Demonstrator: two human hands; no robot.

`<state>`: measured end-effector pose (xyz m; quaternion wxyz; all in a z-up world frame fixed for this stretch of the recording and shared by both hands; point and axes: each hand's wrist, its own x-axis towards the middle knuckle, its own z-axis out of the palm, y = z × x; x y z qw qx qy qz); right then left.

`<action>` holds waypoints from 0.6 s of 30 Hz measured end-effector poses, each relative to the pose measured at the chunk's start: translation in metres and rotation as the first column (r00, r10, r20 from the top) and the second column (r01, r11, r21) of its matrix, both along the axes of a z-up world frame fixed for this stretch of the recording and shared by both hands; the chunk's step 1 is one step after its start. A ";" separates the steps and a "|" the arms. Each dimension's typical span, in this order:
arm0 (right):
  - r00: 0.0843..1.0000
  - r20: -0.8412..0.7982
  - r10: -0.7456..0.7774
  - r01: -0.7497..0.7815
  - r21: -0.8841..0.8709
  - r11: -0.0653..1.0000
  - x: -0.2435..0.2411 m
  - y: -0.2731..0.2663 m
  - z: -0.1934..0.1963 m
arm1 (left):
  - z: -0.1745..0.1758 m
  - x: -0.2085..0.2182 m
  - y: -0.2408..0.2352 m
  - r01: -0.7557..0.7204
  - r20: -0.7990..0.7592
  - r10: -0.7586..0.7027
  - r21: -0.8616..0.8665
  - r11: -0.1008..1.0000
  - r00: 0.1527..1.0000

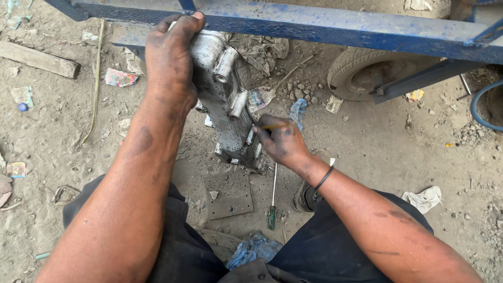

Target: The person uses a yellow-handled scraper to remove residue from a large metal part held in a blue vise. They repeatedly scrape along the surface, focusing on different sections of the part.

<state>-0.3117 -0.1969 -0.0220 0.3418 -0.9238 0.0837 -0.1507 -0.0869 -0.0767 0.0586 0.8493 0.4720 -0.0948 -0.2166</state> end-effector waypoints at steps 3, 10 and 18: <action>0.998 -0.051 -0.029 0.026 -0.062 0.998 0.000 -0.008 -0.003 | 0.000 -0.002 -0.003 0.055 -0.006 -0.055 -0.014 0.998 0.998; 0.998 -0.059 0.030 -0.033 -0.045 0.998 0.001 -0.007 -0.003 | 0.003 -0.002 -0.003 0.078 0.042 -0.076 -0.047 0.996 0.996; 0.992 0.110 0.058 -0.043 -0.131 0.990 0.002 -0.007 -0.003 | 0.011 -0.001 -0.002 0.065 0.027 -0.066 0.030 0.997 0.997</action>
